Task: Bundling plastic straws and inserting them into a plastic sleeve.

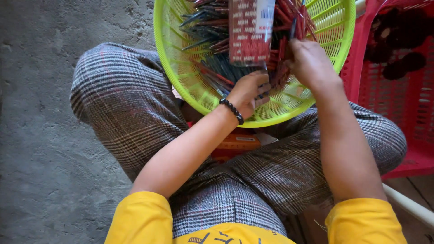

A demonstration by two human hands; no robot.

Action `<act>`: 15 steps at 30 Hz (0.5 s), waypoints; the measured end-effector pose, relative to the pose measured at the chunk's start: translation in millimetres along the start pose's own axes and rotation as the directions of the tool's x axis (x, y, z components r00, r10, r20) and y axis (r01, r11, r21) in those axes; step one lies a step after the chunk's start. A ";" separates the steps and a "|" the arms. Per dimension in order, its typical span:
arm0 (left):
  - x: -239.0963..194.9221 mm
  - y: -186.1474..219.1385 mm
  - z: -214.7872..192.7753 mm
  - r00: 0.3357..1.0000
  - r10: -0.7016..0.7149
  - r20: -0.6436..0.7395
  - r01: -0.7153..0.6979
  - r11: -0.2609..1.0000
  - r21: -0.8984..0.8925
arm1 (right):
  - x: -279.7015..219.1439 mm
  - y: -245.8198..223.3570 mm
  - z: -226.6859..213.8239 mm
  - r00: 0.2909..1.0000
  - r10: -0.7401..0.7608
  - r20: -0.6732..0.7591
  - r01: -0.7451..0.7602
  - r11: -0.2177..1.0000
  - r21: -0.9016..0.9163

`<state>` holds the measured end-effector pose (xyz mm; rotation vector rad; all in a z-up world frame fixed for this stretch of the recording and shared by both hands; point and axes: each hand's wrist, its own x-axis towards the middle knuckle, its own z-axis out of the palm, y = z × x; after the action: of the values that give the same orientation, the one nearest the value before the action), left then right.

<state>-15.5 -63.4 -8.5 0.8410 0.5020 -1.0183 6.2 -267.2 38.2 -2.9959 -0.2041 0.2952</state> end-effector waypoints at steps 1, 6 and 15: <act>-1.9 0.9 -1.5 1.000 0.001 0.003 0.000 1.000 -0.017 | -1.3 -1.1 -8.5 0.999 -0.039 0.026 0.039 0.999 0.025; 6.5 -9.1 -13.2 0.991 -0.117 -0.072 0.109 0.989 -0.100 | -28.2 -17.7 -68.4 0.983 0.004 0.183 -0.062 0.948 0.313; -9.6 6.0 -33.0 0.920 0.254 -0.300 -0.257 0.966 0.030 | -33.9 -17.2 -50.5 0.967 -0.094 0.237 0.019 0.953 0.301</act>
<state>-14.1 -30.2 -19.0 1.0316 0.6367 -0.6481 -18.7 -260.8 96.0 -2.6443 -0.2457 0.6363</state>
